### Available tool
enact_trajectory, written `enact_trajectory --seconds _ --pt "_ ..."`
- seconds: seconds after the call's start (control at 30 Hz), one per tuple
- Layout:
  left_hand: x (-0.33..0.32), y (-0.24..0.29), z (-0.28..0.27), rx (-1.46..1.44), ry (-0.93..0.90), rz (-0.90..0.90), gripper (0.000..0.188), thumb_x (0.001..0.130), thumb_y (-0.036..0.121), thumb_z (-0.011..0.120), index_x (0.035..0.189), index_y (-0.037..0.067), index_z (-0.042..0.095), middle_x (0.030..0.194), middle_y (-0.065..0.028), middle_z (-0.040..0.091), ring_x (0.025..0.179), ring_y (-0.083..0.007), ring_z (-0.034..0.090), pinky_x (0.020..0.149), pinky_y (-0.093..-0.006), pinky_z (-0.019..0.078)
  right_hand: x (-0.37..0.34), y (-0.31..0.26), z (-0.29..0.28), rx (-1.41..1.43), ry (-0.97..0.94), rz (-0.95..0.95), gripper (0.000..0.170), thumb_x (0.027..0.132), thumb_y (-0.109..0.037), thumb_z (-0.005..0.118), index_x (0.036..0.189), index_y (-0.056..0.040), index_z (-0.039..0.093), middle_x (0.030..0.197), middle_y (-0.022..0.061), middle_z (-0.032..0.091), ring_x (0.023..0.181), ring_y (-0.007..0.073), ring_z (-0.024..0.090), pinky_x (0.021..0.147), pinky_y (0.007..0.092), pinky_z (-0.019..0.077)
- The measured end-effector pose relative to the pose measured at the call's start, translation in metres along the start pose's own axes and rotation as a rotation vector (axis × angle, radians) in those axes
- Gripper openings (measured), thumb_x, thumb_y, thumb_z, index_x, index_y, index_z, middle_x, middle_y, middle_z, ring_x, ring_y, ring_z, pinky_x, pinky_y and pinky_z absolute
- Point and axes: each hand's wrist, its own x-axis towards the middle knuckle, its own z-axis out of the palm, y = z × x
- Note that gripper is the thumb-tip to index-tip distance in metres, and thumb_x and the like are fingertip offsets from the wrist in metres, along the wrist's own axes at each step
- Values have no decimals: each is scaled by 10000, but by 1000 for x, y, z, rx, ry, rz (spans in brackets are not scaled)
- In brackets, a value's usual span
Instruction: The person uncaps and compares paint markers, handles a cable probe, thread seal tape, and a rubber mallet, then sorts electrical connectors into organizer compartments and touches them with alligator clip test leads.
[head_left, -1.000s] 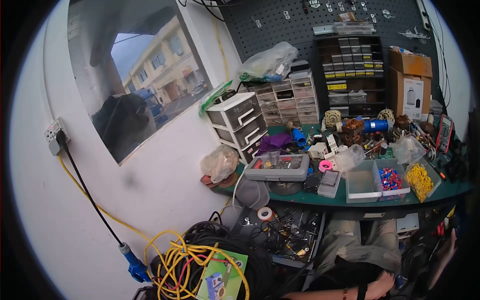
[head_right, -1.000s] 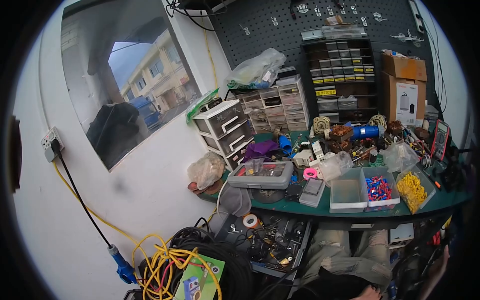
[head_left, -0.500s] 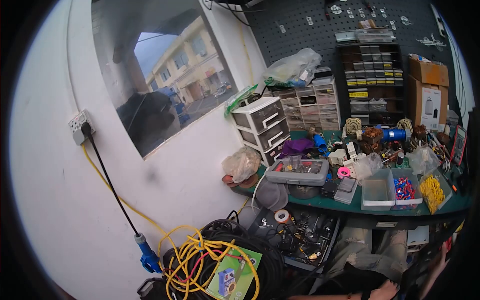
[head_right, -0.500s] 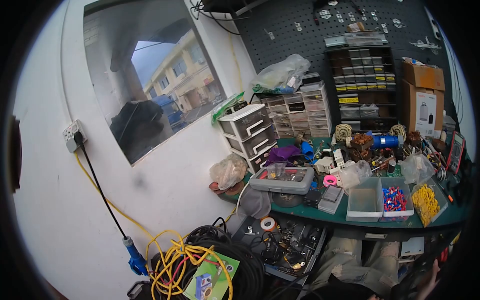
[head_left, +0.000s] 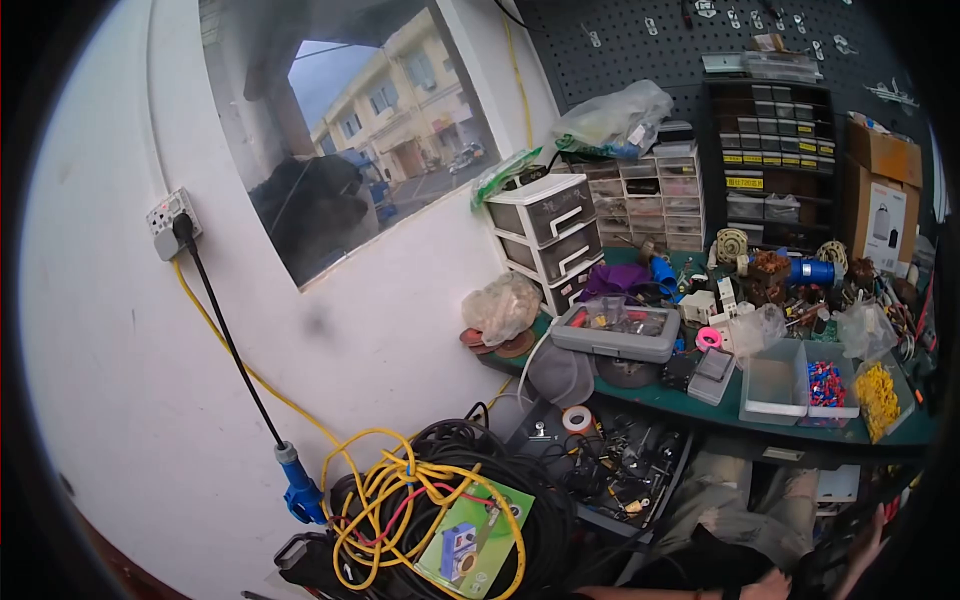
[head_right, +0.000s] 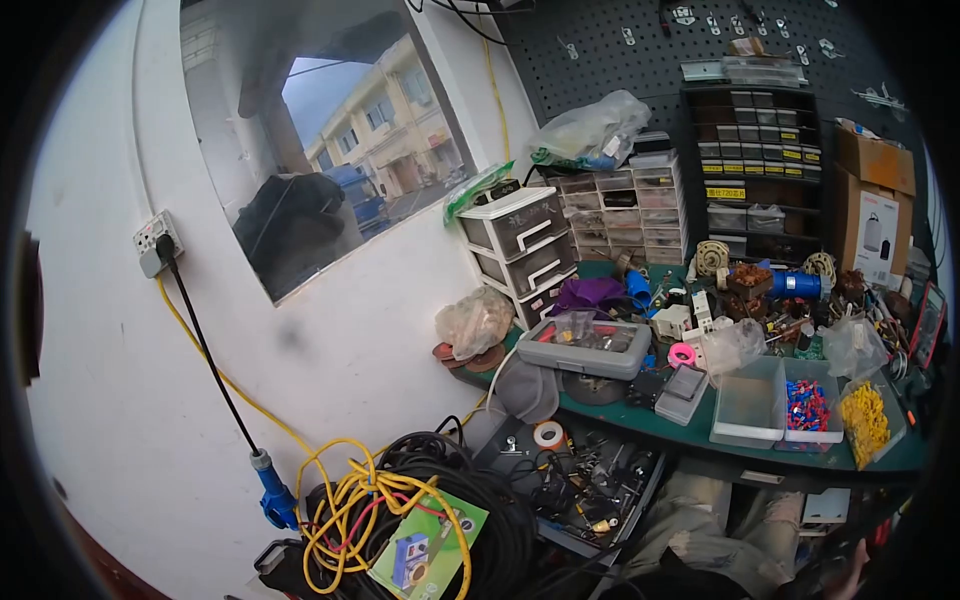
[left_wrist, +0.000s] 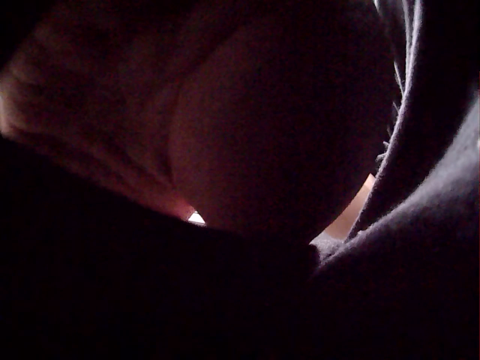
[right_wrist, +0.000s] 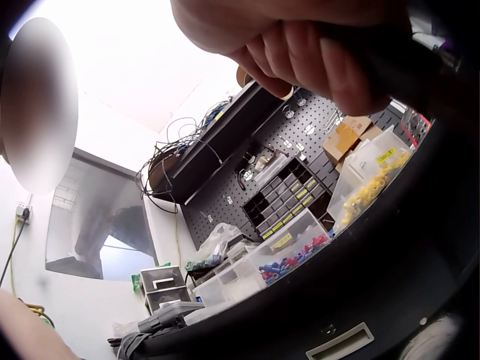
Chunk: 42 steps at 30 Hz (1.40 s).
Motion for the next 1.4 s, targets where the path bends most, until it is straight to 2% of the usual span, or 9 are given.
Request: enact_trajectory --seconds 0.47,0.67,0.87,0.93,0.97,1.07,1.27,1.37,1.4 --pt "-2 2 -1 -1 74 3 354 767 405 713 878 69 712 950 -149 655 891 -307 622 700 -460 456 -17 -14 -21 -240 -333 12 205 915 -135 620 1023 39 619 823 32 573 629 112 495 559 250 405" --pt "14 -13 23 -174 -16 7 264 748 351 701 740 88 718 751 -132 669 739 -283 639 657 -440 460 -23 -27 -1 -442 -543 -3 247 967 -134 552 1115 53 617 913 11 576 720 75 531 624 222 410" --pt "80 -11 75 109 377 -9 287 735 304 618 517 117 601 500 -106 569 432 -253 545 362 -410 387 -132 -107 153 -608 -429 -117 152 815 -110 737 813 -5 627 667 54 565 510 175 450 486 318 423" --pt "115 -20 142 -209 667 6 268 743 296 604 568 94 603 473 -114 536 413 -268 523 363 -427 395 -118 -103 149 -669 -579 -82 150 814 -109 736 814 -5 628 672 57 567 518 175 455 491 320 426" --pt "143 -30 162 -198 272 59 246 752 304 602 695 68 637 579 -135 586 567 -296 597 494 -495 452 -113 -101 149 -688 -623 -48 148 813 -108 736 814 -6 629 677 61 570 525 175 461 496 322 429" --pt "175 -28 154 -210 321 -91 248 751 307 607 710 65 641 615 -141 597 603 -300 604 524 -501 456 -106 -95 153 -706 -674 22 144 812 -106 735 815 -7 631 687 67 574 541 175 472 507 326 434" --pt "62 -23 48 -155 363 -210 262 747 316 620 754 56 652 723 -159 633 712 -311 623 614 -517 469 -115 -72 173 -673 -518 81 130 807 -100 732 819 -9 639 722 89 590 595 173 512 544 339 454" --pt "15 -50 3 -145 196 -126 242 729 284 654 775 47 680 801 -170 650 755 -326 623 655 -507 469 -137 -83 194 -663 -465 92 225 867 -156 654 696 -43 562 619 74 535 522 169 479 512 328 416" --pt "-1 -58 -9 -206 85 -204 224 711 250 686 788 40 705 861 -178 662 780 -340 619 682 -494 467 -137 -80 196 -662 -661 124 355 907 -184 600 592 -66 489 516 42 471 444 153 418 474 315 373"
